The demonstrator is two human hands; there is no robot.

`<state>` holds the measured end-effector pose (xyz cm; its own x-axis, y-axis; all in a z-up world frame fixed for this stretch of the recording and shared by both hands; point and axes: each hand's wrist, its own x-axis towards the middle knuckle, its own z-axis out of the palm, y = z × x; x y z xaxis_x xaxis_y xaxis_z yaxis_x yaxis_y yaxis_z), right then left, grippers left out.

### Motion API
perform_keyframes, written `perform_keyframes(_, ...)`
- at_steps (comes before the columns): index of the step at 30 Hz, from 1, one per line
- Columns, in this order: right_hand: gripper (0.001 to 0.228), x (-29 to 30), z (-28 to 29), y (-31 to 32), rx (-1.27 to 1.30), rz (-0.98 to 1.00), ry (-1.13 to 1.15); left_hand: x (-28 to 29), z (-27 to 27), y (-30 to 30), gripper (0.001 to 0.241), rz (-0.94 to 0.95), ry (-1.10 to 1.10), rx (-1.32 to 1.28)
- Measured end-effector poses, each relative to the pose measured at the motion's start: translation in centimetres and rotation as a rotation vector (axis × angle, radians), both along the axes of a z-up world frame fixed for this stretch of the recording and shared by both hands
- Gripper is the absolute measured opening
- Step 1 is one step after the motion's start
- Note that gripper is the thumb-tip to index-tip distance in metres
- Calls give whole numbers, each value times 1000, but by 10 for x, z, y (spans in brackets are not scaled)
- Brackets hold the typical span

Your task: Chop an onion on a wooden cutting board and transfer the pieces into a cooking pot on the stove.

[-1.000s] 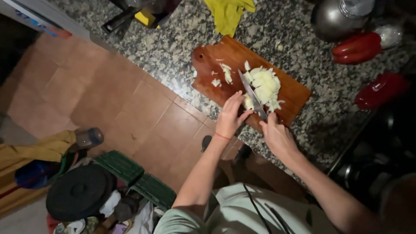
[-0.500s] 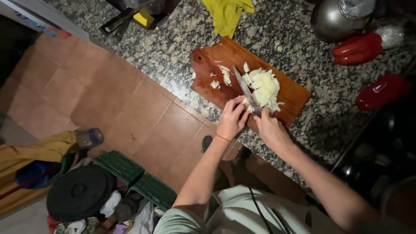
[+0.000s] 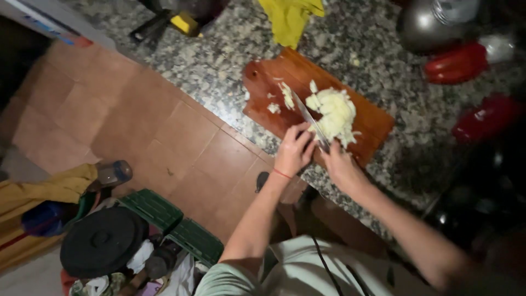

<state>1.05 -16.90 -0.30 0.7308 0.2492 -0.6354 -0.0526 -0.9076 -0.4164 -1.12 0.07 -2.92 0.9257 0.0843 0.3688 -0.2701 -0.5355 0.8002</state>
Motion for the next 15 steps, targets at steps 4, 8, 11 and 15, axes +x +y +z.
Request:
perform_keyframes(4, 49, -29, 1, -17, -2, 40, -204, -1, 3, 5, 19, -6, 29, -21)
perform_keyframes(8, 40, -25, 22, -9, -92, 47, -210, 0, 4, 3, 22, -7, 18, -34)
perform_keyframes(11, 40, -21, 29, -7, -106, 49, -198, 5, 6, 1, 28, 2, 4, -55)
perform_keyframes(15, 38, -14, 41, -9, -163, 21, -175, 15, 2, -15, 37, 16, 15, -169)
